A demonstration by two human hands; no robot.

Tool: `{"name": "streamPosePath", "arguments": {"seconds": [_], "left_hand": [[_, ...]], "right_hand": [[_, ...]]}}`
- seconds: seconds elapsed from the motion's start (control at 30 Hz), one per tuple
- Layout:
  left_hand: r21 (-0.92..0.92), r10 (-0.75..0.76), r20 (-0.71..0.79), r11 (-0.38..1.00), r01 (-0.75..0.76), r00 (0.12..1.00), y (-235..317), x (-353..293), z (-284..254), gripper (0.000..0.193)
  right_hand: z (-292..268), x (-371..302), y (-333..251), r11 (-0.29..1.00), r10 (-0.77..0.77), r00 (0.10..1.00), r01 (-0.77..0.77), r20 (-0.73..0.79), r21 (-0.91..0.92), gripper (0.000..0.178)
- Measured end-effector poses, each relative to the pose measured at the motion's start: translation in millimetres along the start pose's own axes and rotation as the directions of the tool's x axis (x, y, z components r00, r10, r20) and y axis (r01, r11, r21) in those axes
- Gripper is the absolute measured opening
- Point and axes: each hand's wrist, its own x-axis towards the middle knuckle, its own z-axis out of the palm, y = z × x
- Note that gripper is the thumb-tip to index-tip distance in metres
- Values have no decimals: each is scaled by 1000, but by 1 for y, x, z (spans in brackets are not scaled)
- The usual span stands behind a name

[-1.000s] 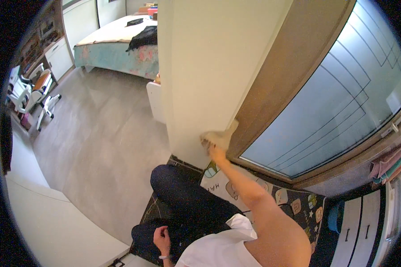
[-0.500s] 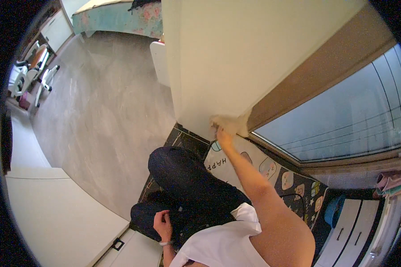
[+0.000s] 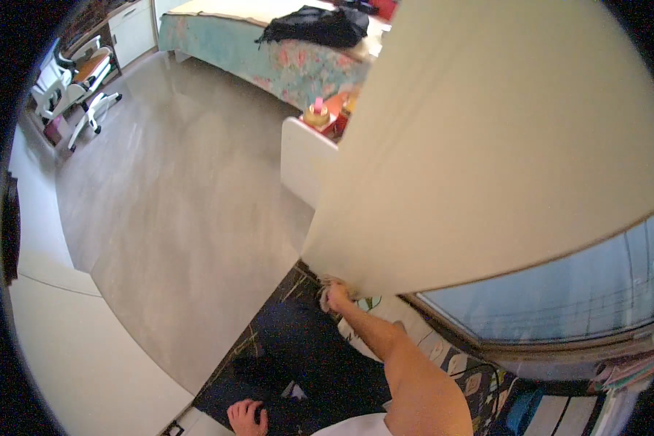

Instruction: The person wipes door surfaces and walls with a cloth, then sits down and wipes small containers with the cloth.

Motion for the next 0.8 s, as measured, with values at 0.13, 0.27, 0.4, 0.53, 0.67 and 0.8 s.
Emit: {"name": "streamPosePath", "arguments": {"seconds": [0.13,0.27,0.4,0.53,0.67,0.8], "left_hand": [[-53,-96,74,994,100,993,27,-11,-55,15],[-223,-91,141,967,121,986,64,14,-71,12],[-265,-45,106,962,72,993,91,20,-92,12],[-326,-64,161,938,114,985,119,15,-122,16],[-362,-54,220,923,133,974,141,4,-132,20],[-562,-173,297,763,318,939,192,9,-181,19]], "right_hand": [[136,-141,-30,981,-60,985,28,162,194,29],[202,-286,-170,954,-237,900,144,366,262,31],[240,-422,-266,930,-352,783,232,513,284,32],[260,-521,-333,931,-323,772,157,548,328,32],[297,-631,-405,901,-374,607,59,701,430,35],[319,-751,-488,869,-439,538,50,720,493,35]]}}
